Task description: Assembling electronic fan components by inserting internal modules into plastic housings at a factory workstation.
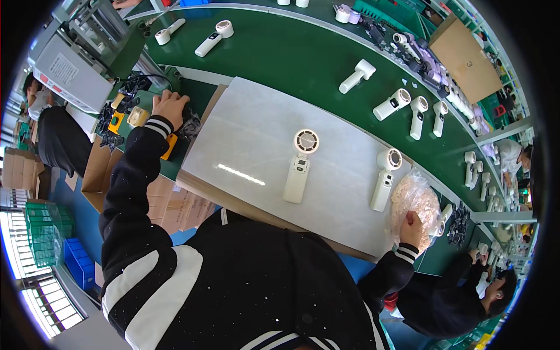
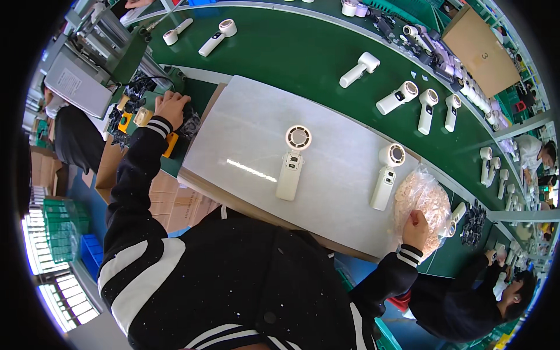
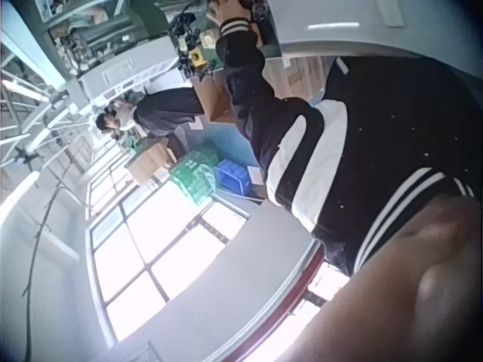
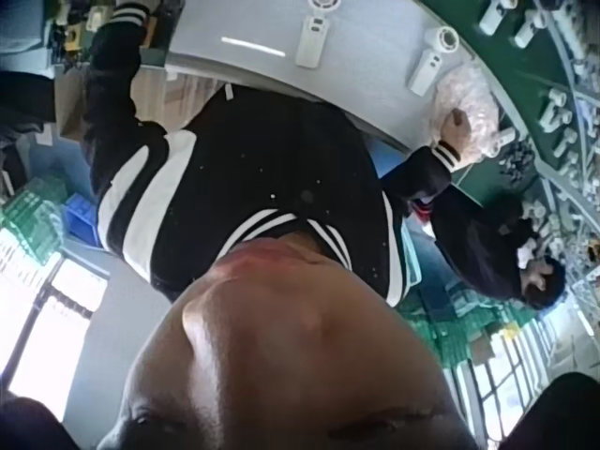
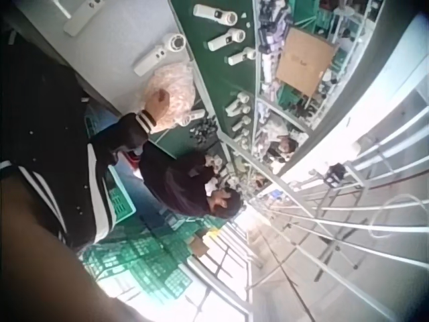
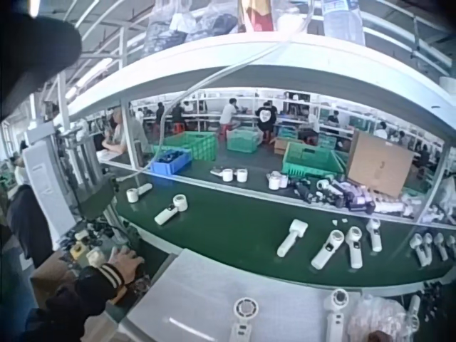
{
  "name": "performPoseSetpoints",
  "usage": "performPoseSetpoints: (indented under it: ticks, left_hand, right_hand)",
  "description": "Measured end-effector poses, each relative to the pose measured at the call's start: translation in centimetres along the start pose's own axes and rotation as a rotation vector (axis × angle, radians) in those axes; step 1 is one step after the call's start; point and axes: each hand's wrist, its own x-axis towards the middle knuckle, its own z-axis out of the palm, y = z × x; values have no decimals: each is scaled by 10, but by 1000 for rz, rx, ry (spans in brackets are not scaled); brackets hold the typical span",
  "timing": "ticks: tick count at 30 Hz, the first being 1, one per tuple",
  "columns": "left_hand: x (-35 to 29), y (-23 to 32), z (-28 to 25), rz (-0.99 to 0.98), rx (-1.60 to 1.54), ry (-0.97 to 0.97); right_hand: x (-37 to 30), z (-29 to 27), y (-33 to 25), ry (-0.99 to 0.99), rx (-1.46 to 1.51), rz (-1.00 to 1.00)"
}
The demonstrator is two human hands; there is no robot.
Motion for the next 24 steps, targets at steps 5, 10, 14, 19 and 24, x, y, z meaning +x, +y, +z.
performPoseSetpoints:
  ticks: [5, 10, 14, 19, 24]
  left_hand:
    - [-3, -3, -9, 80, -44, 49]
    - [6, -9, -14, 111, -141, 89]
    - [4, 24, -49, 150, -450, 497]
    - [-20, 107, -64, 216, -1162, 195]
    - [-45, 174, -59, 285, -1590, -97]
  right_hand:
    - [1, -1, 2, 42, 87, 89]
    - [-2, 2, 10, 293, 166, 86]
    - [-5, -10, -17, 420, 54, 69]
    - [-16, 0, -89, 276, 596, -87]
    - [-31, 74, -177, -251, 813, -311]
